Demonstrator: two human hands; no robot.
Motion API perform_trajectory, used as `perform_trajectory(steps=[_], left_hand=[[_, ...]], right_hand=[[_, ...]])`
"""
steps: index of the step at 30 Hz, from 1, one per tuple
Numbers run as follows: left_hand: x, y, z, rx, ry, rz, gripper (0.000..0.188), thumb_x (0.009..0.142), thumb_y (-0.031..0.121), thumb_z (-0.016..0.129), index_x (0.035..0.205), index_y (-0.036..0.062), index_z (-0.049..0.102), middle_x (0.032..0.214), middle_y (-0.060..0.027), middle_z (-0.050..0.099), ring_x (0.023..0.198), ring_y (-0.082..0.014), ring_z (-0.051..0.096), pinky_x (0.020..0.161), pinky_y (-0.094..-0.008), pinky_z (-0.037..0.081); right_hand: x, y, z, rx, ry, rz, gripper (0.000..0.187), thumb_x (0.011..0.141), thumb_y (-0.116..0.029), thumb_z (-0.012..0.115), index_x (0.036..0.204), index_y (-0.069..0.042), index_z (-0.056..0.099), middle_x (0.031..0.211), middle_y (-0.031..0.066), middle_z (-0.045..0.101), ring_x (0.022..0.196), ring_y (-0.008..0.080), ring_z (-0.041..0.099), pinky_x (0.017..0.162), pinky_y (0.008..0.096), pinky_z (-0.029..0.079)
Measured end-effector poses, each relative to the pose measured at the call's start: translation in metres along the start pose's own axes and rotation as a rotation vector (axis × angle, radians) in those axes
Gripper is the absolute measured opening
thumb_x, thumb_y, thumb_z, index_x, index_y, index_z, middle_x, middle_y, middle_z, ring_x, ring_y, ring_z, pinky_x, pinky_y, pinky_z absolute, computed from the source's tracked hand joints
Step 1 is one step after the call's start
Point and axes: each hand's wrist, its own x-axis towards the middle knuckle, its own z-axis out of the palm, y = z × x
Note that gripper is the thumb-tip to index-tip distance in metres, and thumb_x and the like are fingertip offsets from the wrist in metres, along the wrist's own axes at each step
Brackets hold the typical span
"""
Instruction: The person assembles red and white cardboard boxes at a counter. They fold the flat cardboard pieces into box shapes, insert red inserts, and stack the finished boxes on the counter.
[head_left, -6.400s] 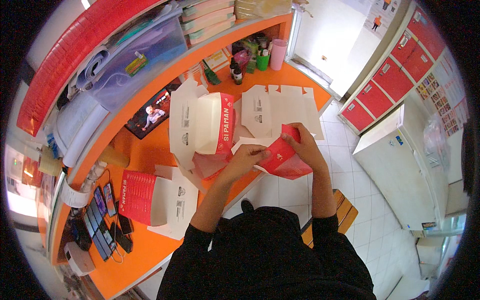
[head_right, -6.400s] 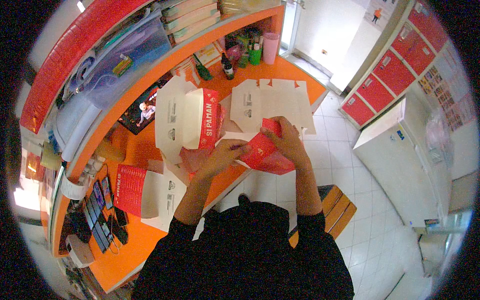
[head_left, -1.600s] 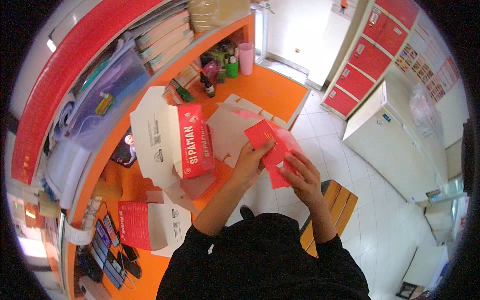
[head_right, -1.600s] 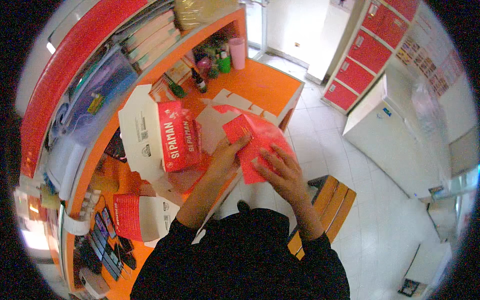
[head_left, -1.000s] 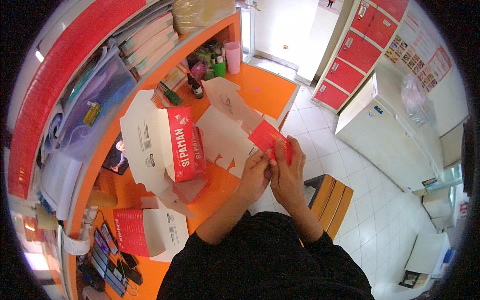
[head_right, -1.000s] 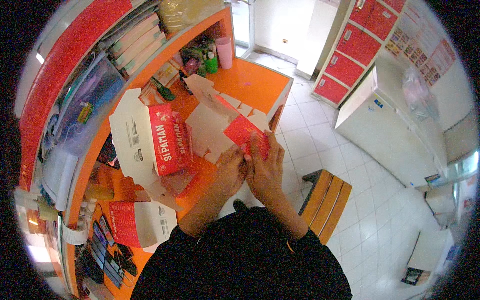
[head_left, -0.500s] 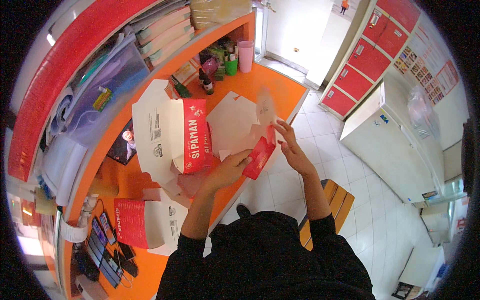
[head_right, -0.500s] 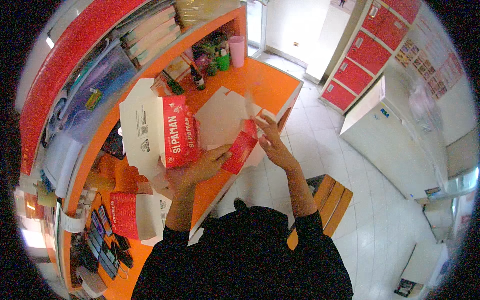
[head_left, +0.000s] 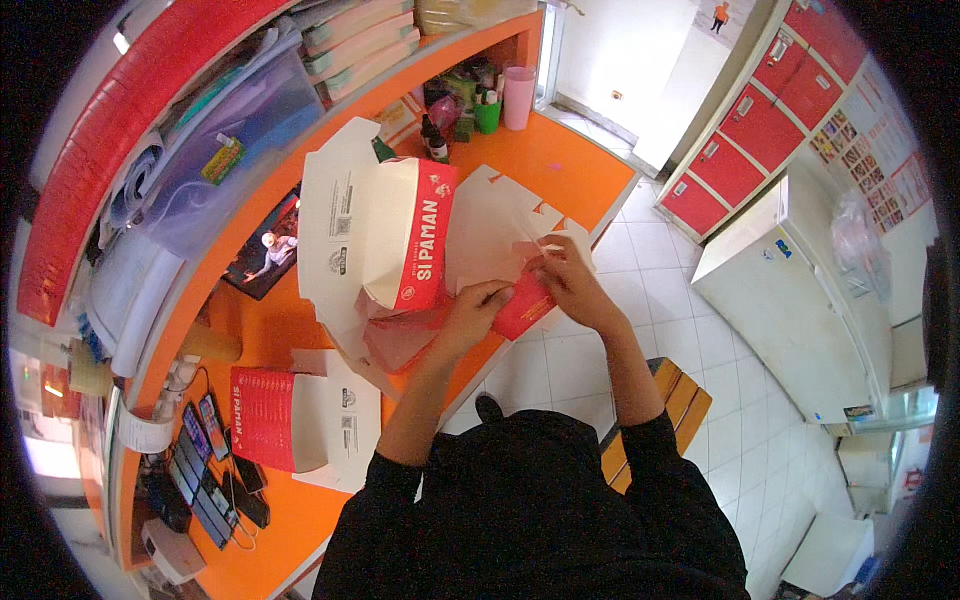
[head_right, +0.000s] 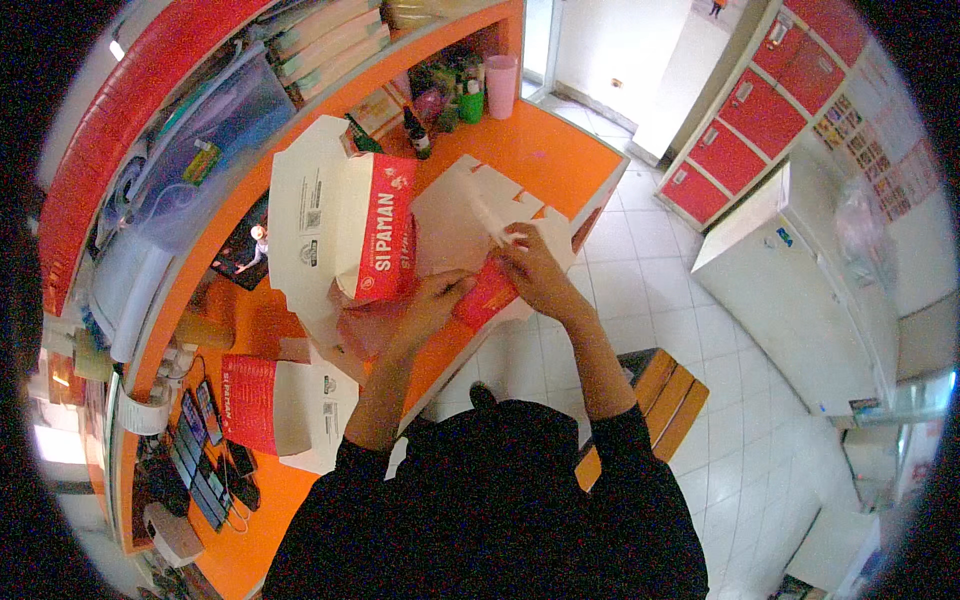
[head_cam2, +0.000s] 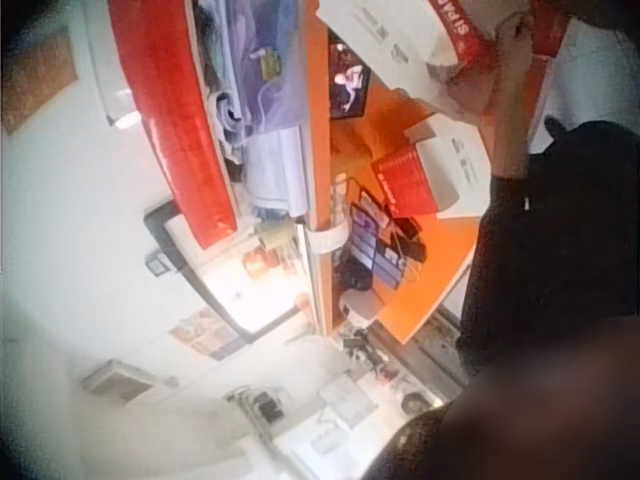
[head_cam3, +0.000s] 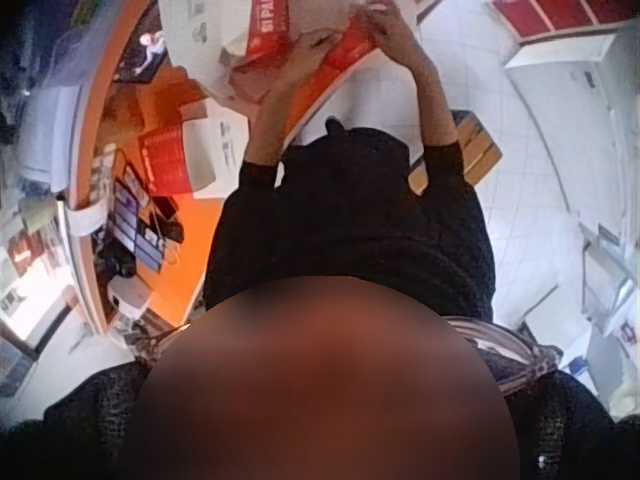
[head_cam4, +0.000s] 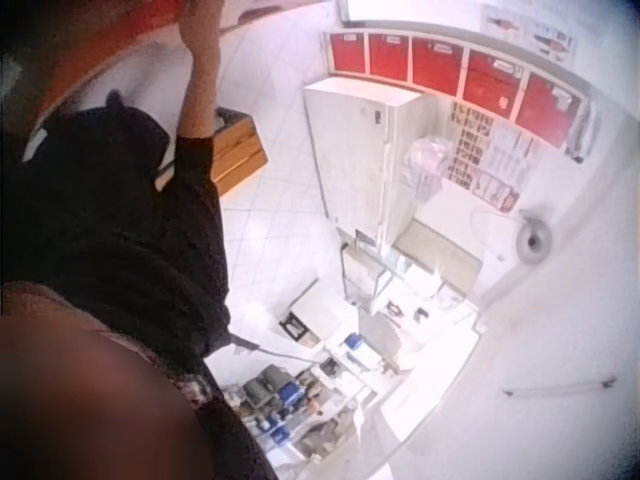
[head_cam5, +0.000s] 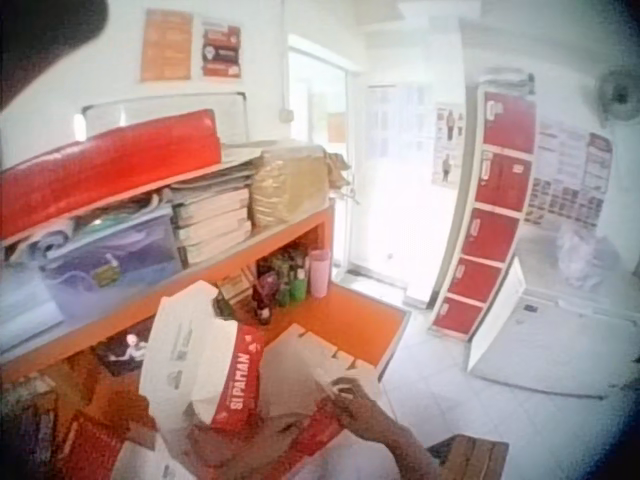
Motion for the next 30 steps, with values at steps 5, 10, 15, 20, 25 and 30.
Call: perform_trajectory(steps=[5,10,15,20,25,30], left_hand=[[0.005,0.001,-0.003,-0.016,0.017,0.132,0.035,0.093,0.025,0.06,0.117,-0.0009,0.061,0.101,-0.0131,0.066,0.089,-0.0159,0.061,0.079,-0.0296,0.049],[-0.005,0.021,0.012,0.045,0.203,0.297,0.086,0.076,0.037,0.078,0.14,-0.0006,0.034,0.138,-0.0208,0.041,0.121,-0.0302,0.048,0.1,-0.0415,0.04],[-0.03,0.017,0.024,0.273,0.398,0.403,0.13,0.057,0.051,0.086,0.147,-0.0029,0.01,0.151,-0.0236,0.021,0.137,-0.041,0.027,0.116,-0.0484,0.016],[-0.029,0.017,0.03,0.095,0.238,0.489,0.115,0.068,0.046,0.082,0.15,0.0064,0.011,0.152,-0.0247,0.019,0.14,-0.0399,0.024,0.115,-0.0527,0.015],[-0.037,0.038,0.029,0.396,-0.001,0.601,0.037,0.082,0.026,0.071,0.114,0.0077,0.061,0.119,-0.0148,0.061,0.116,-0.0335,0.055,0.106,-0.0533,0.035],[-0.055,0.051,0.029,0.491,-0.299,0.212,0.031,0.088,0.033,0.064,0.101,0.0047,0.062,0.099,-0.0184,0.065,0.086,-0.0367,0.064,0.074,-0.0456,0.051]], right_hand=[[0.003,0.008,0.016,-0.046,0.052,-0.113,0.021,0.094,-0.014,0.054,0.109,-0.002,0.059,0.125,0.0168,0.048,0.116,0.0327,0.049,0.1,0.0388,0.04],[-0.006,0.034,-0.043,0.163,0.206,0.218,0.034,0.1,-0.026,0.045,0.119,0.0,0.052,0.116,0.0171,0.056,0.115,0.0251,0.051,0.1,0.037,0.04],[-0.037,0.063,-0.095,0.995,0.338,0.32,0.047,0.099,-0.037,0.047,0.131,-0.004,0.048,0.13,0.0093,0.054,0.116,0.0184,0.054,0.1,0.0338,0.043],[-0.065,0.113,-0.082,1.222,0.305,0.534,0.044,0.093,-0.035,0.056,0.127,-0.006,0.052,0.12,0.0087,0.062,0.107,0.0199,0.061,0.095,0.0372,0.049],[-0.078,0.135,-0.056,1.438,0.301,0.48,0.044,0.089,-0.037,0.063,0.122,-0.009,0.054,0.117,0.0071,0.063,0.104,0.0197,0.062,0.091,0.0385,0.051],[-0.068,0.065,-0.066,0.551,0.885,0.558,0.04,0.097,-0.035,0.049,0.125,-0.007,0.055,0.129,0.0075,0.056,0.119,0.0226,0.051,0.106,0.0376,0.034]])
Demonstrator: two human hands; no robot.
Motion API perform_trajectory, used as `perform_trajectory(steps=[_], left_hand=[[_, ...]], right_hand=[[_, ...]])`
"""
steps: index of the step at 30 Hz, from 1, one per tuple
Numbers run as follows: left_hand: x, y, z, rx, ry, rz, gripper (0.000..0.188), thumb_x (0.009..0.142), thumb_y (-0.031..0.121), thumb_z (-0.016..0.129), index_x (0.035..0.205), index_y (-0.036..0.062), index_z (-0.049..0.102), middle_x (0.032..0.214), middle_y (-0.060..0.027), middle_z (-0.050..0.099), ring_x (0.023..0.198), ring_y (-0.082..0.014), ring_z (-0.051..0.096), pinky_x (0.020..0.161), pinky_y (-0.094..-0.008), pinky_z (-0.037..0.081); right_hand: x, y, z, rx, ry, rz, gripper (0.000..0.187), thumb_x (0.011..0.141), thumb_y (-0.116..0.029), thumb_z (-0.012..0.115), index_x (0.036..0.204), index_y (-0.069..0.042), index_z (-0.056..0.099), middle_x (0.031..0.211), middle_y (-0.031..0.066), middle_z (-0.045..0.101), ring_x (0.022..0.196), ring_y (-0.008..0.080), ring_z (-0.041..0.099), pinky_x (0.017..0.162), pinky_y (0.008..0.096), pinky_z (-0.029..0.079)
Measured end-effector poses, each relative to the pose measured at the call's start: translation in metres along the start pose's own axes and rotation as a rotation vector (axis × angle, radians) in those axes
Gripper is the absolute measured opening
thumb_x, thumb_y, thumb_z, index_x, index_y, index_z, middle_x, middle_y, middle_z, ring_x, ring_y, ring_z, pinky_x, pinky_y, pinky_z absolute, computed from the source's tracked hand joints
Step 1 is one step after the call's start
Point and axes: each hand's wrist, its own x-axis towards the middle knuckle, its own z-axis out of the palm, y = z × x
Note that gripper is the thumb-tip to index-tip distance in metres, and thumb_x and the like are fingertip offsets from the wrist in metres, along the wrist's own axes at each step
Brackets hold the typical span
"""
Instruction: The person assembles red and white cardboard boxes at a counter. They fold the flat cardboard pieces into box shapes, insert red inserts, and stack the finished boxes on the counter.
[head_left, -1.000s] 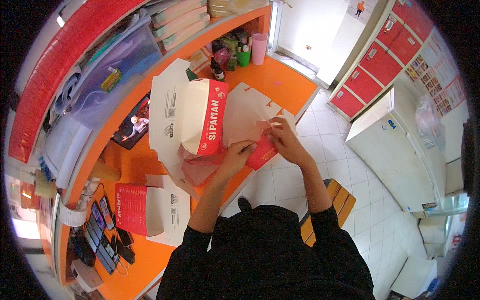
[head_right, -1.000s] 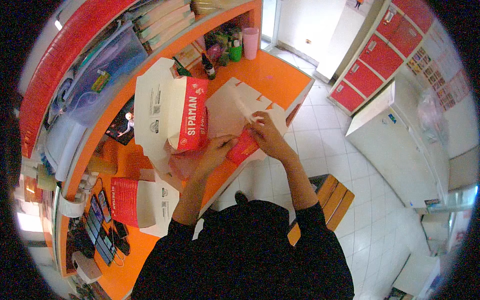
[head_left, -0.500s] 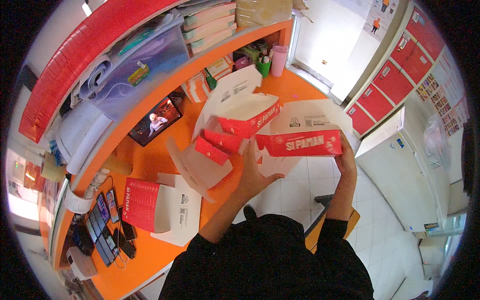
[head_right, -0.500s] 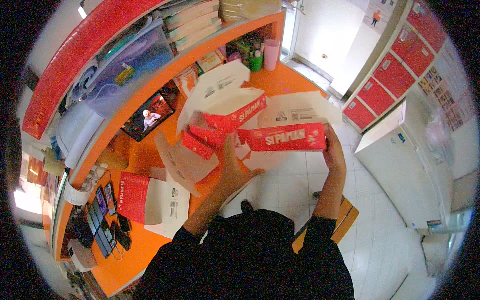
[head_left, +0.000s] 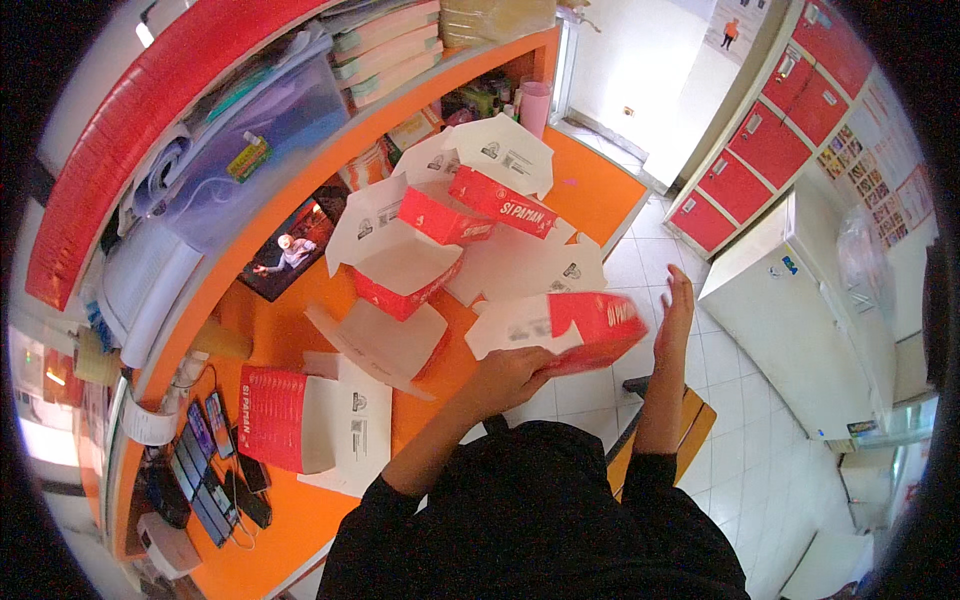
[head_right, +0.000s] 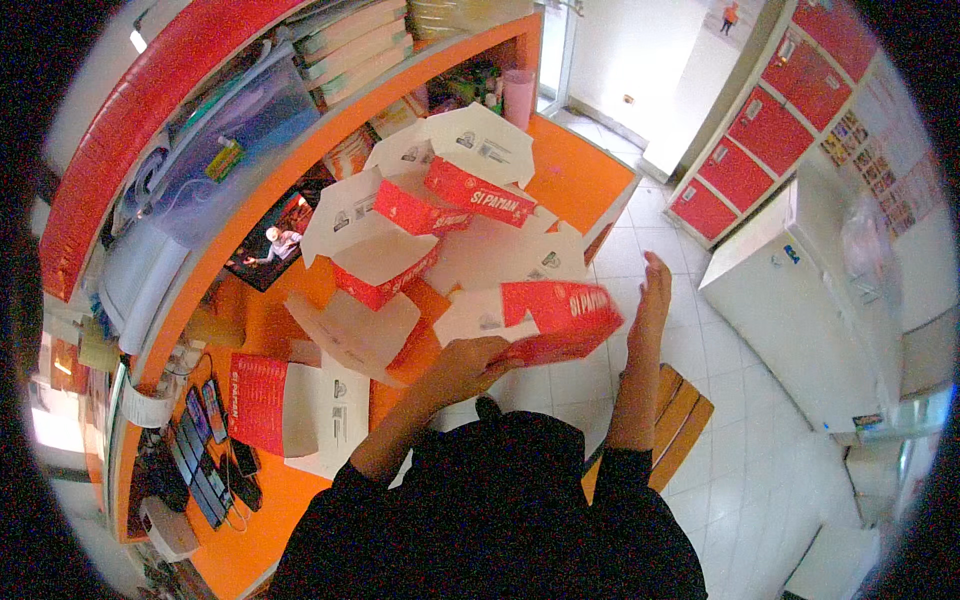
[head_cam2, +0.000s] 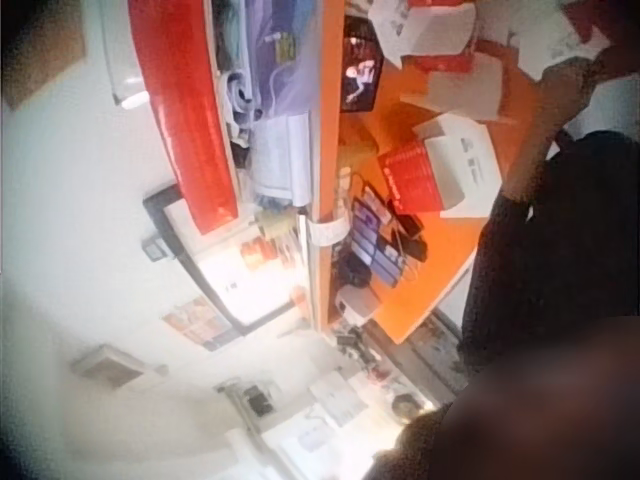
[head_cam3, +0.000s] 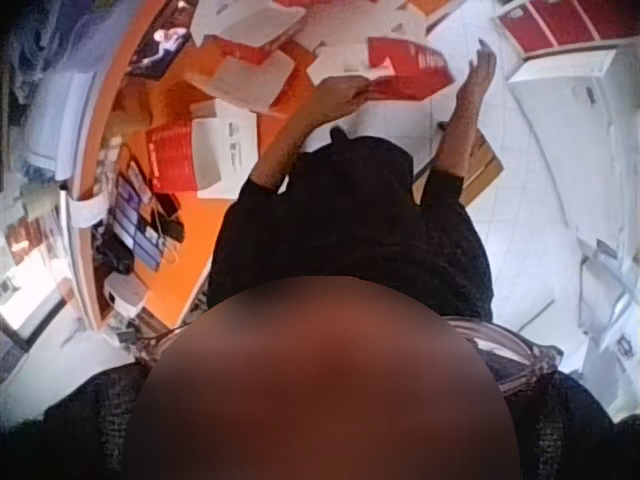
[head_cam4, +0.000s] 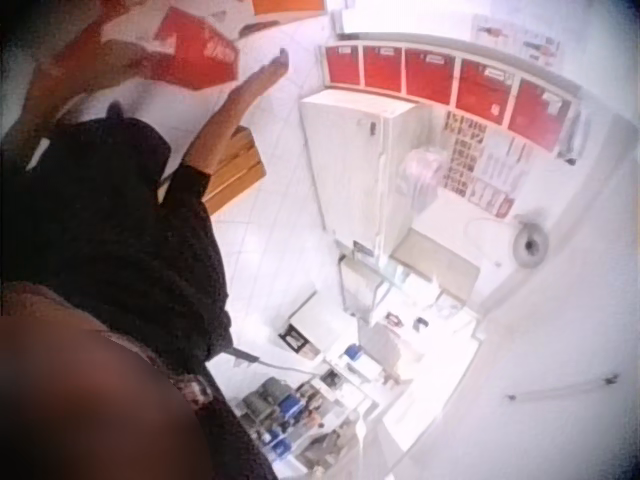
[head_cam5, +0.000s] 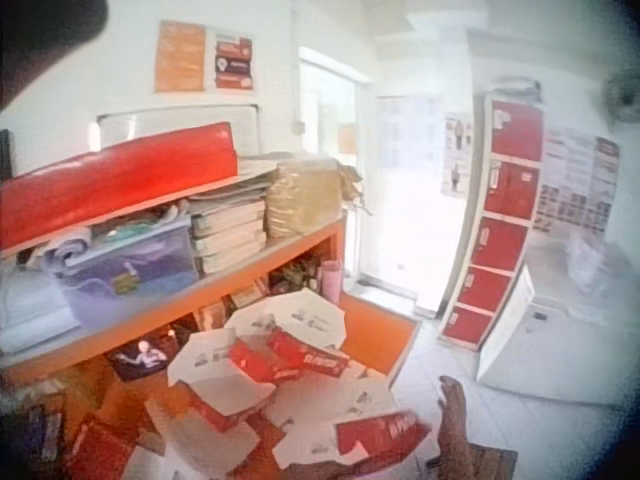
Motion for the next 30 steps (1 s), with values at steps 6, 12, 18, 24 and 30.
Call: perform_trajectory(steps=[6,12,18,24,30], left_hand=[[0.003,0.0,0.006,0.004,-0.065,0.004,0.028,0.09,0.03,0.062,0.101,0.0042,0.063,0.09,-0.016,0.067,0.082,-0.0315,0.066,0.072,-0.0412,0.051],[0.014,-0.018,-0.003,-0.65,-0.171,-0.24,0.033,0.093,0.032,0.061,0.11,0.0038,0.063,0.083,-0.0068,0.067,0.069,-0.0152,0.064,0.056,-0.0293,0.048],[0.018,-0.015,0.002,-0.886,-0.112,-0.464,0.035,0.093,0.033,0.061,0.113,0.0038,0.063,0.088,-0.0051,0.067,0.067,-0.0117,0.064,0.055,-0.0227,0.049],[0.022,-0.009,0.016,-1.013,0.035,-0.479,0.035,0.094,0.034,0.06,0.112,0.0047,0.063,0.086,-0.0041,0.069,0.065,-0.0094,0.063,0.044,-0.0199,0.04],[0.02,-0.008,0.01,-1.0,0.073,-0.48,0.036,0.092,0.03,0.063,0.112,0.0005,0.064,0.094,-0.0087,0.067,0.074,-0.0138,0.066,0.063,-0.0257,0.056]], right_hand=[[-0.073,-0.056,0.02,-0.566,-0.97,-0.212,0.028,0.096,-0.024,0.055,0.117,-0.006,0.054,0.111,0.0051,0.058,0.107,0.0177,0.054,0.101,0.0298,0.039],[-0.083,-0.048,0.024,0.329,-0.374,0.064,0.023,0.1,-0.026,0.047,0.11,-0.008,0.055,0.103,0.0049,0.057,0.097,0.0128,0.054,0.091,0.0302,0.043],[-0.078,-0.061,0.018,-0.178,-0.597,-0.361,0.027,0.09,-0.026,0.063,0.107,-0.006,0.056,0.113,0.007,0.055,0.11,0.0162,0.05,0.098,0.0344,0.039],[-0.086,-0.066,0.033,-0.386,-0.359,-0.507,0.023,0.087,-0.021,0.065,0.103,-0.008,0.057,0.114,0.0083,0.056,0.111,0.0205,0.051,0.106,0.0435,0.027],[-0.087,-0.076,0.038,-0.51,-0.459,-0.63,0.01,0.088,-0.014,0.06,0.097,-0.01,0.057,0.105,0.0057,0.057,0.109,0.02,0.054,0.111,0.0517,0.012]])
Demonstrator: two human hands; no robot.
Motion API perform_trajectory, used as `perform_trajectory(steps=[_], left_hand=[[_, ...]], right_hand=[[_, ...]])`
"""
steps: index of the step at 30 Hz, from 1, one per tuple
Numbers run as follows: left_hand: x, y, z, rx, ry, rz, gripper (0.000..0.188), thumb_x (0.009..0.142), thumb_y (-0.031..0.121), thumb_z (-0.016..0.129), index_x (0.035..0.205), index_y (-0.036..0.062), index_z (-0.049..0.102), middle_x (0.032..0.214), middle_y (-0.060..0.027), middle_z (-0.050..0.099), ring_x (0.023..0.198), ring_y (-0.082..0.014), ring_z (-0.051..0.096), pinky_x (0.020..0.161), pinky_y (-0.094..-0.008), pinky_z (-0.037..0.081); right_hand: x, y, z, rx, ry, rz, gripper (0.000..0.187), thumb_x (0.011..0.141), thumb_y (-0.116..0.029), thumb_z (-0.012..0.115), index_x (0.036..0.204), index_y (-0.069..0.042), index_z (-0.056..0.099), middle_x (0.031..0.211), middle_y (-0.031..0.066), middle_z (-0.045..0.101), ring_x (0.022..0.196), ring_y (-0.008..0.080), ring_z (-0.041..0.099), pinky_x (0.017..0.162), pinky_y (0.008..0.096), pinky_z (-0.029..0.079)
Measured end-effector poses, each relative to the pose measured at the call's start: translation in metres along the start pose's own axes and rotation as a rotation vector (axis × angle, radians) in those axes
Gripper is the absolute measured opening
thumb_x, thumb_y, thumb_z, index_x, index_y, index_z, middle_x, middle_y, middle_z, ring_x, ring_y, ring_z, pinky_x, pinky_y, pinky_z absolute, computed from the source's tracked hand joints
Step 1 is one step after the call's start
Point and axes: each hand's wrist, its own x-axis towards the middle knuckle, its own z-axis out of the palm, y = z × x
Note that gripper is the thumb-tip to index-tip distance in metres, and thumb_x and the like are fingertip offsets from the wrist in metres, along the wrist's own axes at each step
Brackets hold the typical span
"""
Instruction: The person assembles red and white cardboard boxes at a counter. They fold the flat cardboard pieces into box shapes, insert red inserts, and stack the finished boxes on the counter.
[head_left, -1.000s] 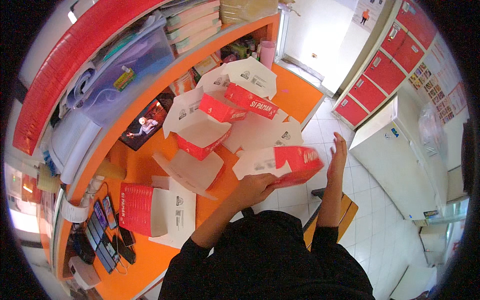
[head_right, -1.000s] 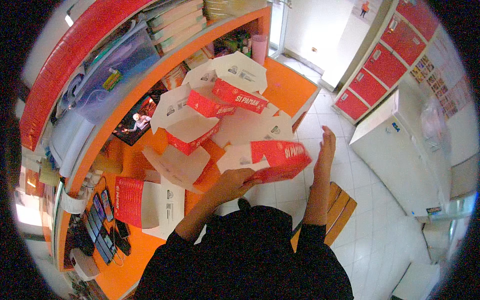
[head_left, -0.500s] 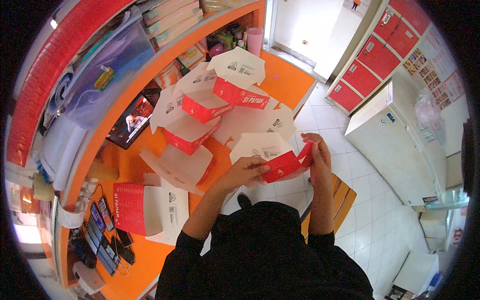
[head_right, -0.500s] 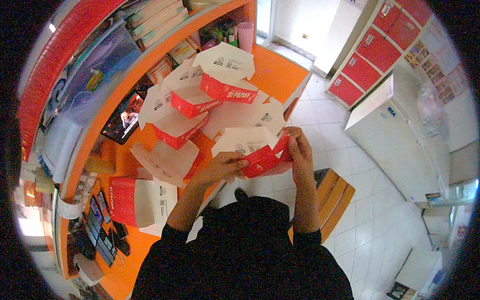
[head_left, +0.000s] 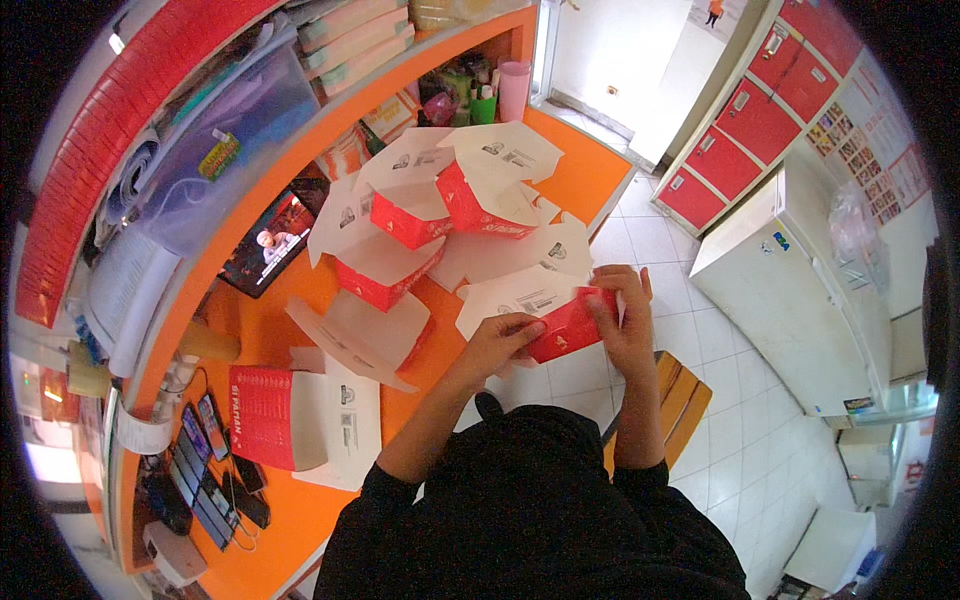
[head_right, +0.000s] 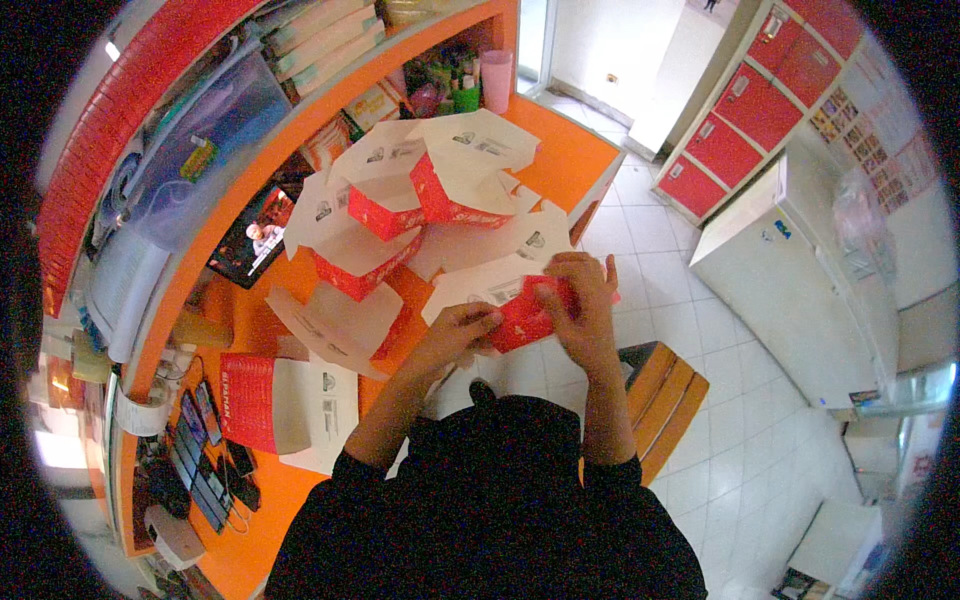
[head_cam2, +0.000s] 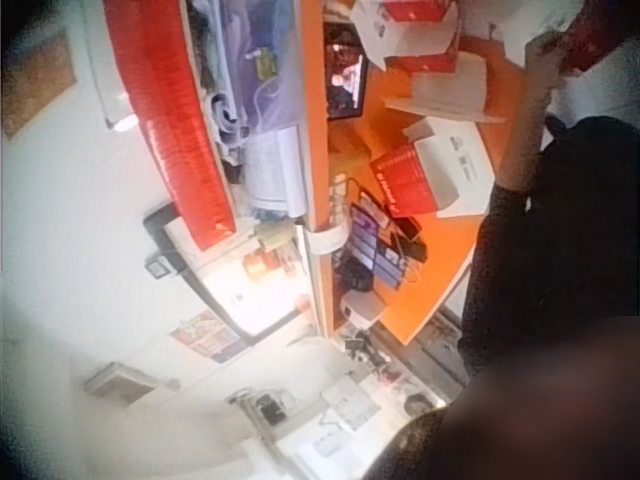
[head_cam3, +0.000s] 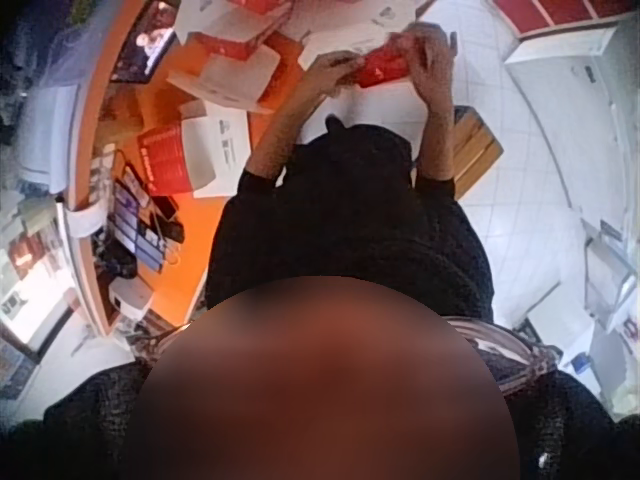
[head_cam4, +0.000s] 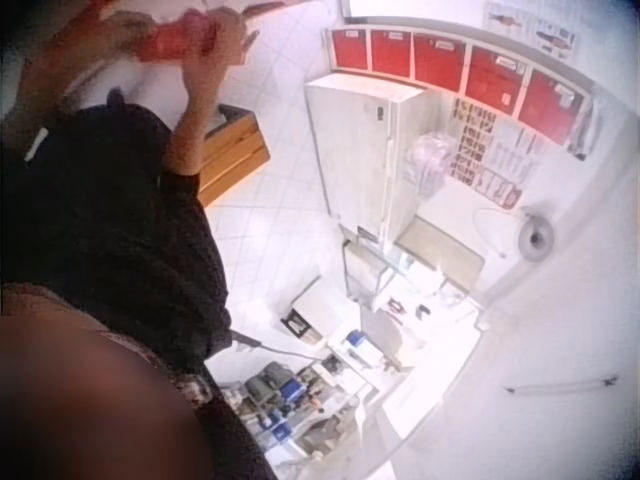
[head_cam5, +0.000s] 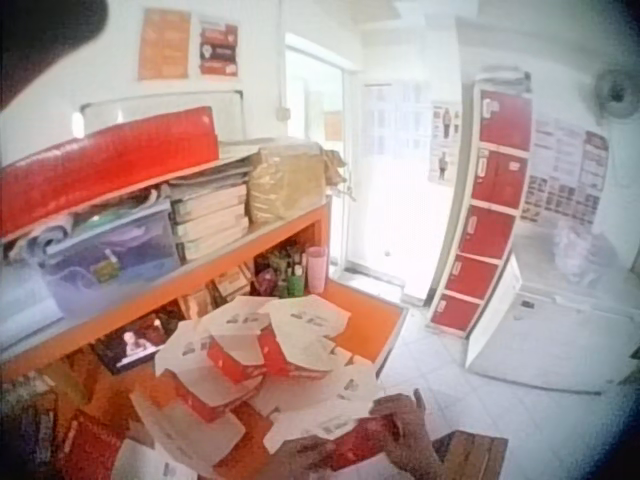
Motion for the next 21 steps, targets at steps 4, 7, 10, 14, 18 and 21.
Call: perform_trajectory(steps=[4,7,10,14,18,21], left_hand=[[-0.003,0.002,0.005,0.103,0.013,0.042,0.031,0.093,0.032,0.061,0.108,0.0047,0.066,0.083,-0.004,0.068,0.06,-0.0089,0.062,0.044,-0.0187,0.04],[0.001,0.001,0.004,0.083,-0.025,0.08,0.031,0.093,0.032,0.061,0.108,0.0053,0.066,0.081,-0.0032,0.068,0.058,-0.008,0.06,0.042,-0.0184,0.037],[0.007,-0.001,-0.001,0.053,-0.051,0.029,0.029,0.093,0.031,0.061,0.107,0.0065,0.067,0.083,-0.004,0.068,0.064,-0.0088,0.061,0.049,-0.0197,0.043],[0.008,-0.001,0.002,0.323,0.015,0.23,0.032,0.094,0.026,0.06,0.112,0.0,0.063,0.092,-0.0086,0.064,0.066,-0.0131,0.061,0.052,-0.0274,0.05],[-0.001,0.006,0.019,0.767,0.155,0.697,0.034,0.097,0.027,0.054,0.115,-0.002,0.058,0.098,-0.0123,0.064,0.08,-0.0186,0.063,0.068,-0.0311,0.052],[-0.003,0.015,0.018,0.553,-0.049,0.203,0.033,0.098,0.025,0.051,0.117,-0.0019,0.055,0.102,-0.013,0.065,0.092,-0.0194,0.063,0.083,-0.0319,0.05]], right_hand=[[0.002,-0.008,0.016,-0.405,0.058,0.154,0.013,0.087,-0.015,0.06,0.099,-0.011,0.058,0.101,0.0044,0.058,0.104,0.0237,0.055,0.11,0.0554,0.013],[0.005,-0.006,0.015,-0.389,-0.054,0.129,0.013,0.086,-0.013,0.06,0.099,-0.01,0.06,0.098,0.0057,0.059,0.101,0.026,0.055,0.107,0.0545,0.02],[0.009,0.001,0.006,-0.27,-0.321,-0.119,0.012,0.087,-0.021,0.058,0.091,-0.009,0.061,0.093,0.0079,0.057,0.096,0.0285,0.056,0.096,0.0533,0.035],[0.015,0.003,0.002,-0.191,-0.44,-0.085,0.013,0.084,-0.019,0.06,0.086,-0.006,0.062,0.088,0.0091,0.057,0.09,0.0292,0.056,0.08,0.0428,0.045],[0.026,-0.004,-0.003,-0.218,-0.508,-0.202,0.012,0.081,-0.017,0.061,0.086,-0.006,0.062,0.087,0.0095,0.057,0.088,0.0296,0.055,0.077,0.0409,0.045],[0.038,-0.01,-0.007,-0.171,-0.557,-0.255,0.013,0.08,-0.014,0.062,0.091,-0.007,0.062,0.091,0.0094,0.058,0.089,0.0298,0.055,0.08,0.0434,0.044]])
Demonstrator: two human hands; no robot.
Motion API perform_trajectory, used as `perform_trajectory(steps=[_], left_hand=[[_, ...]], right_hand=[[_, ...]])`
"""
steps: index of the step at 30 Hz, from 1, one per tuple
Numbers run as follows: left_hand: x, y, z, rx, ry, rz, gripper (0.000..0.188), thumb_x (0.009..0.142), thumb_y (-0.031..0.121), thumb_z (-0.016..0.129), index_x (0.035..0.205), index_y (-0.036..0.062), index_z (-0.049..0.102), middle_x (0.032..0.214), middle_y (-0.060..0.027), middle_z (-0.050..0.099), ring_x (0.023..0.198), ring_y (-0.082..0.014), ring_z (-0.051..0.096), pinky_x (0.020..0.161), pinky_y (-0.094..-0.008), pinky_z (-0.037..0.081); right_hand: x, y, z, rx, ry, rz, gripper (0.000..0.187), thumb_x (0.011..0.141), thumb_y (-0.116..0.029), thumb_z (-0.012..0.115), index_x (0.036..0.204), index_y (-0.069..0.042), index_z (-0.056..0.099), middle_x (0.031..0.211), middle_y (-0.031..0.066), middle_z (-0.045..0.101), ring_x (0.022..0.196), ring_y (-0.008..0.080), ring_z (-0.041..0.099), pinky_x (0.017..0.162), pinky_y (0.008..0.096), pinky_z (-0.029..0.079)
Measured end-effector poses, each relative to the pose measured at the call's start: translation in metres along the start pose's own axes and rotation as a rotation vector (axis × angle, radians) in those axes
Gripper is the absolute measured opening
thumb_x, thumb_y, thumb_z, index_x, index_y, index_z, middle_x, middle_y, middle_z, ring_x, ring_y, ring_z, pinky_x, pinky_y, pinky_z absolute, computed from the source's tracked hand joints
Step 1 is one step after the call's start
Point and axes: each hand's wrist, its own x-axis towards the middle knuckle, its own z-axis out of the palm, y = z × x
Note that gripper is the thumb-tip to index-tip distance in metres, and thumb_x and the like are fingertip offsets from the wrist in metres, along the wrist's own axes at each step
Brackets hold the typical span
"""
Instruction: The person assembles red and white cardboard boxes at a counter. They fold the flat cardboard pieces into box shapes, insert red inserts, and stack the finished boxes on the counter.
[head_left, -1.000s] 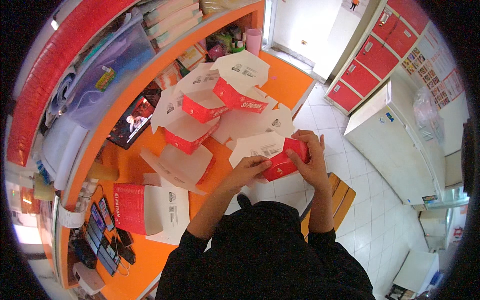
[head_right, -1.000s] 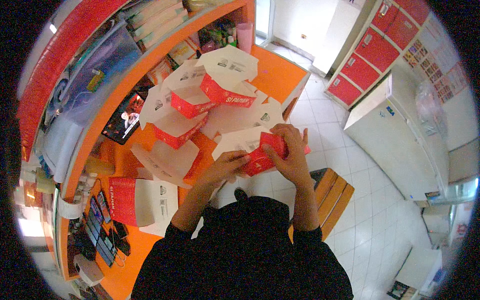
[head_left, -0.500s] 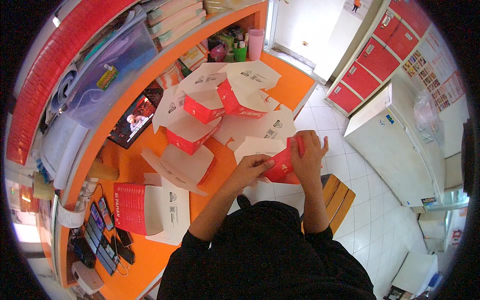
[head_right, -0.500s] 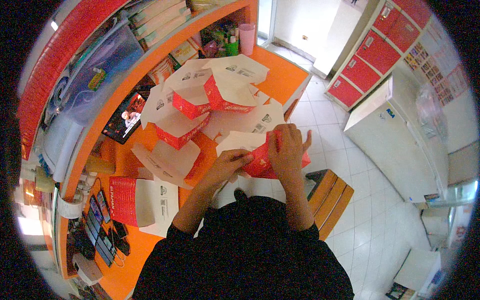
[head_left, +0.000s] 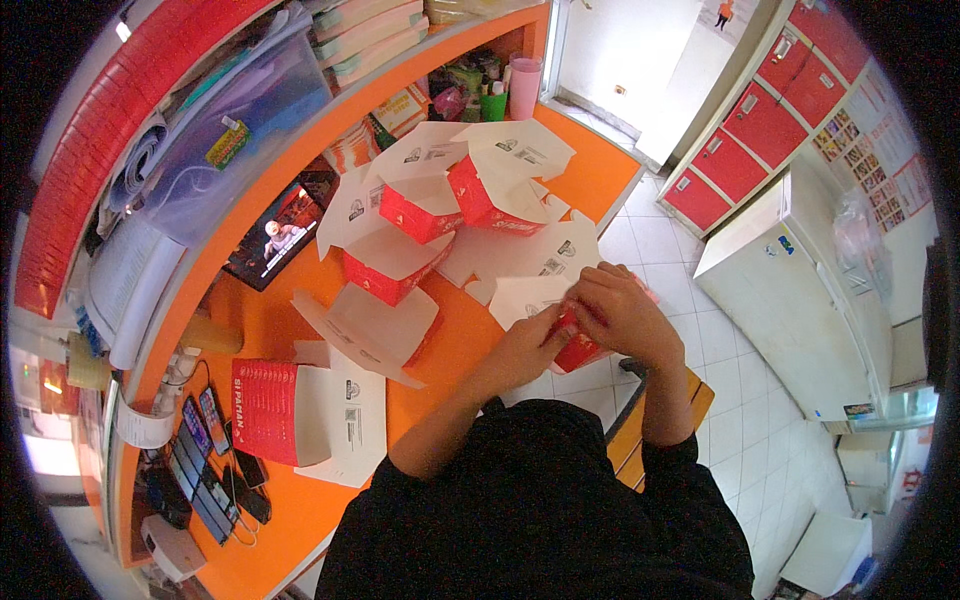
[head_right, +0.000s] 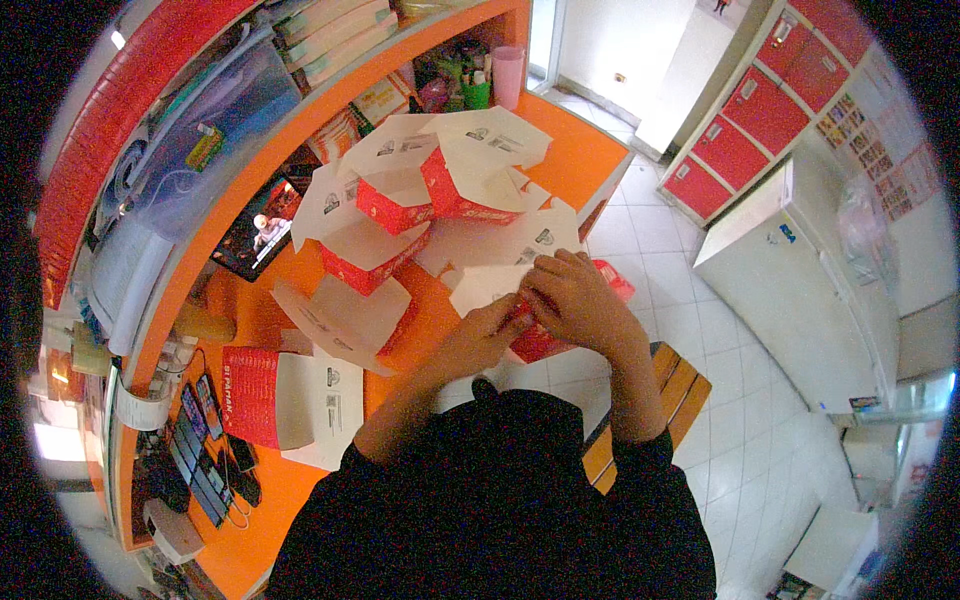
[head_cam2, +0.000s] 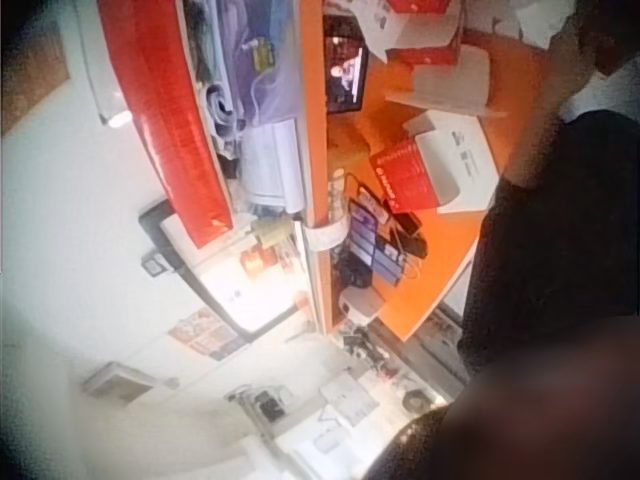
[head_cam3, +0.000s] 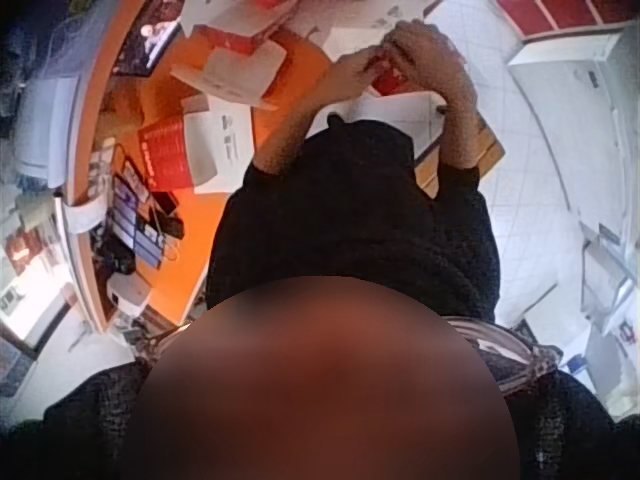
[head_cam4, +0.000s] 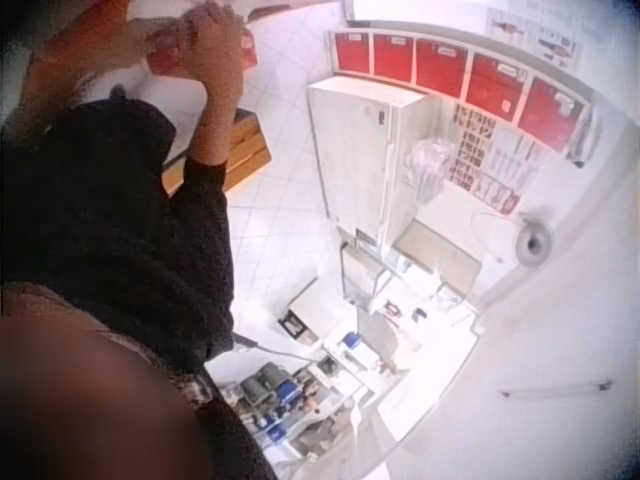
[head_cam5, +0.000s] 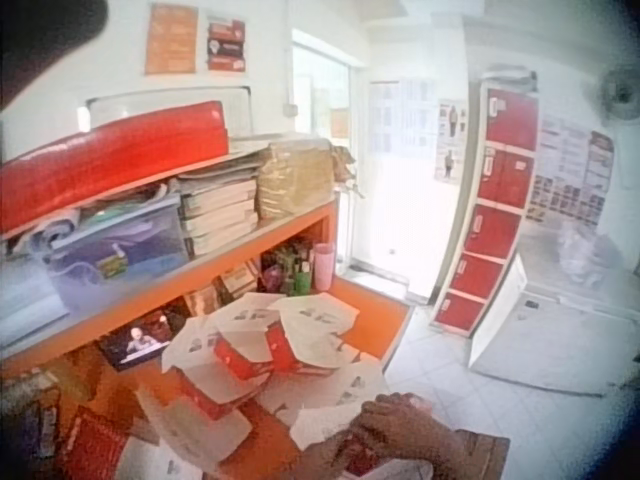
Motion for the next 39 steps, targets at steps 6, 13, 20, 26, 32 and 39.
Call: perform_trajectory(steps=[6,13,20,26,32,39], left_hand=[[0.01,-0.001,-0.015,-0.944,0.017,0.101,0.033,0.099,0.024,0.049,0.125,0.0045,0.051,0.113,-0.0105,0.063,0.099,-0.02,0.063,0.09,-0.0358,0.052],[-0.003,0.01,-0.027,-1.53,0.133,0.163,0.028,0.099,0.019,0.049,0.125,0.0081,0.047,0.117,-0.0088,0.062,0.105,-0.0208,0.063,0.091,-0.0418,0.053],[-0.018,0.028,-0.047,-1.215,0.359,0.302,0.026,0.098,0.016,0.051,0.123,0.0073,0.05,0.116,-0.0071,0.06,0.108,-0.0203,0.059,0.095,-0.0378,0.05],[-0.024,0.04,-0.026,-1.119,0.413,0.451,0.028,0.099,0.015,0.05,0.125,0.0066,0.046,0.121,-0.0098,0.058,0.108,-0.0212,0.06,0.092,-0.0365,0.051],[-0.035,0.05,-0.028,-1.009,0.538,0.35,0.018,0.097,0.015,0.054,0.112,0.0053,0.055,0.105,-0.0066,0.061,0.094,-0.0152,0.06,0.08,-0.0289,0.051],[-0.042,0.057,-0.036,-0.87,0.543,0.373,0.024,0.101,0.021,0.049,0.112,0.0007,0.057,0.097,-0.0039,0.064,0.085,-0.01,0.063,0.072,-0.0257,0.053]], right_hand=[[0.005,-0.018,-0.002,-0.115,0.475,-0.127,0.026,0.073,-0.006,0.068,0.098,-0.008,0.061,0.104,0.009,0.058,0.1,0.0305,0.053,0.092,0.0449,0.04],[-0.003,-0.034,0.021,-0.256,0.313,-0.255,0.052,0.063,-0.016,0.082,0.109,-0.015,0.06,0.115,0.0069,0.057,0.114,0.0333,0.049,0.098,0.0445,0.042],[-0.007,-0.038,0.007,0.345,0.307,-0.116,0.06,0.065,-0.008,0.085,0.119,-0.012,0.059,0.126,0.0125,0.056,0.123,0.0336,0.051,0.102,0.0439,0.044],[0.009,-0.052,0.013,0.129,0.511,-0.146,0.055,0.068,-0.007,0.083,0.119,-0.005,0.062,0.125,0.0165,0.056,0.121,0.0323,0.054,0.101,0.0426,0.047],[0.009,-0.051,0.005,0.107,0.467,-0.339,0.037,0.066,-0.005,0.083,0.1,-0.002,0.07,0.113,0.014,0.062,0.119,0.0332,0.056,0.098,0.0438,0.05],[0.007,-0.051,0.006,0.102,0.435,-0.398,0.022,0.07,-0.003,0.077,0.089,0.003,0.069,0.1,0.0121,0.068,0.109,0.0365,0.062,0.097,0.0493,0.049]])
